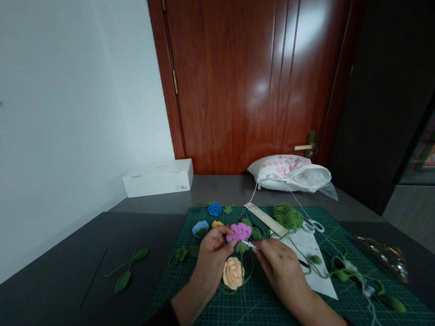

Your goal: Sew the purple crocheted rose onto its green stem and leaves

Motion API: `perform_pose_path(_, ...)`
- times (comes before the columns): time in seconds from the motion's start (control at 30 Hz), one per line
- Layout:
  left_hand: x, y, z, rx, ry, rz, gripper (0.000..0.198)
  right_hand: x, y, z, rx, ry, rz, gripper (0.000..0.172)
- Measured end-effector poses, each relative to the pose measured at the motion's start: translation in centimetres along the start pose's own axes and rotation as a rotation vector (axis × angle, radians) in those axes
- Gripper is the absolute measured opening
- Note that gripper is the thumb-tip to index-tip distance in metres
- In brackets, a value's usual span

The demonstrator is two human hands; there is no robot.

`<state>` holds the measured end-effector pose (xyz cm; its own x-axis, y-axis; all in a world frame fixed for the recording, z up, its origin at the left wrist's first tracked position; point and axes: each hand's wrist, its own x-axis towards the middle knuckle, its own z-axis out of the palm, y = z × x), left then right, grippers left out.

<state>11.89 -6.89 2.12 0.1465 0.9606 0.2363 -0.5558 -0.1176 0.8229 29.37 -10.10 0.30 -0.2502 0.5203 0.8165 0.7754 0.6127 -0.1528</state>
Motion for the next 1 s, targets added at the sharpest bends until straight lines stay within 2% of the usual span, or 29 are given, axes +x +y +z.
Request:
perform_pose_path(0.4,-0.14,0.00,0.19,0.026,-0.001,0.009,0.019,-0.24,0.28,0.08,-0.005,-0.028,0.045,0.017)
perform_pose_path(0.6,0.04,0.00,0.06,0.020,0.021,0.017,0.021,0.09,-0.17,-0.54,0.029,-0.135,0.071,0.043)
perform_pose_path(0.73,0.16,0.24,0.17,0.020,0.030,0.032,0.021,0.02,-0.35,-0.68,0.084,-0.243,0.097,0.051)
perform_pose_path(0.9,0.00,0.37,0.33,0.023,0.025,0.028,0.021,-0.48,-0.25,-0.14,0.028,-0.200,0.084,0.053)
perform_pose_path(1.0,-0.17,0.31,0.34,0.024,0.016,0.020,0.020,-0.58,-0.18,0.06,-0.004,-0.161,0.075,0.046)
